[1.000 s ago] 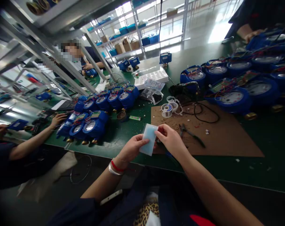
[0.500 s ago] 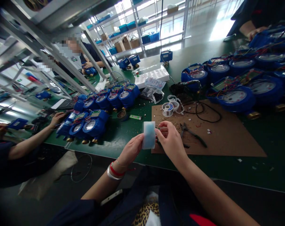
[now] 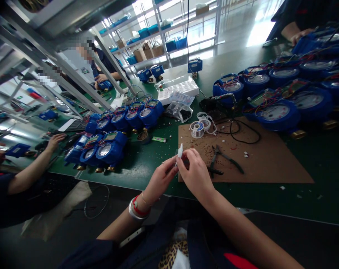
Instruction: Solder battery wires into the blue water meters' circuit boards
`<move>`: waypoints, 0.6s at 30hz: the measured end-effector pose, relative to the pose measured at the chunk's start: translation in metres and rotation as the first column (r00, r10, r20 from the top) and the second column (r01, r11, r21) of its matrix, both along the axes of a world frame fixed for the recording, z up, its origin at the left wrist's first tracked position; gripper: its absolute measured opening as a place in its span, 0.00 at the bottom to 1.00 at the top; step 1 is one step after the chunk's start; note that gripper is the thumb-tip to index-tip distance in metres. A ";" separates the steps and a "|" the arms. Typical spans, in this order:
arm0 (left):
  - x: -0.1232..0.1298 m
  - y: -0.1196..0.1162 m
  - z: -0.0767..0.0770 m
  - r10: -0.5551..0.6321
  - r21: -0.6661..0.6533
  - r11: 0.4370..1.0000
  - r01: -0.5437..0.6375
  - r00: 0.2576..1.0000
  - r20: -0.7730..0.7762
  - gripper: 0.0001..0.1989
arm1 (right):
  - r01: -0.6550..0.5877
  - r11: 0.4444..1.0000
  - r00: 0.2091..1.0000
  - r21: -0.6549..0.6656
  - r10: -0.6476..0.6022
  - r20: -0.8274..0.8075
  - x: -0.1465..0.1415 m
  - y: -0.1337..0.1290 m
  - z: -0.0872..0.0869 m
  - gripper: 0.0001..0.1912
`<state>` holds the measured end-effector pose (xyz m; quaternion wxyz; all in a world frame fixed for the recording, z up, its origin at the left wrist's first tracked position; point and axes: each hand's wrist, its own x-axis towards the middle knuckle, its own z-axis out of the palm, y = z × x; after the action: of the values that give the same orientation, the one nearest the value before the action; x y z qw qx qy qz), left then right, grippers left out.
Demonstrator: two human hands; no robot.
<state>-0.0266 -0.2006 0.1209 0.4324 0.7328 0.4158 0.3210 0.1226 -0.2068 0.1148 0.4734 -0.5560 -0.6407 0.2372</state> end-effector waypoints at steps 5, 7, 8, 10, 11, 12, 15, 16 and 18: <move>-0.002 0.002 0.001 0.028 -0.070 0.997 -0.024 0.999 0.043 0.20 | -0.049 0.999 0.998 0.007 0.049 -0.033 0.006 -0.001 0.000 0.06; -0.002 0.003 0.001 0.055 -0.101 0.994 -0.049 0.997 0.056 0.20 | -0.041 0.999 0.998 -0.019 0.040 -0.051 0.010 -0.002 0.001 0.06; -0.002 0.004 0.001 0.076 -0.118 0.991 -0.069 0.995 0.064 0.20 | -0.029 0.999 0.998 -0.043 0.026 -0.060 0.012 -0.002 0.002 0.07; -0.003 0.006 0.000 0.123 -0.170 0.980 -0.104 0.987 0.106 0.20 | 0.000 0.993 0.996 -0.118 -0.011 -0.092 0.018 -0.003 0.003 0.09; -0.003 0.007 -0.002 0.146 -0.210 0.971 -0.114 0.979 0.144 0.20 | 0.012 0.986 0.992 -0.165 -0.032 -0.123 0.022 -0.004 0.003 0.09; -0.004 0.009 -0.003 0.171 -0.257 0.959 -0.119 0.967 0.189 0.20 | 0.015 0.977 0.983 -0.213 -0.053 -0.174 0.027 -0.004 0.003 0.10; -0.004 0.015 -0.009 0.242 -0.374 0.919 -0.122 0.924 0.295 0.19 | -0.021 0.948 0.905 -0.316 -0.116 -0.410 0.040 -0.006 0.002 0.12; -0.004 0.017 -0.011 0.258 -0.393 0.911 -0.125 0.916 0.307 0.19 | -0.027 0.944 0.863 -0.329 -0.144 -0.485 0.045 -0.006 0.001 0.12; -0.003 0.020 -0.014 0.260 -0.413 0.904 -0.113 0.912 0.318 0.17 | -0.005 0.941 0.774 -0.339 -0.211 -0.598 0.054 -0.006 -0.001 0.11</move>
<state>-0.0293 -0.1811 0.1074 0.6044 0.5165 0.4523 0.4042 0.1765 -0.2125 0.1141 0.5745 -0.5495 -0.3677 0.4824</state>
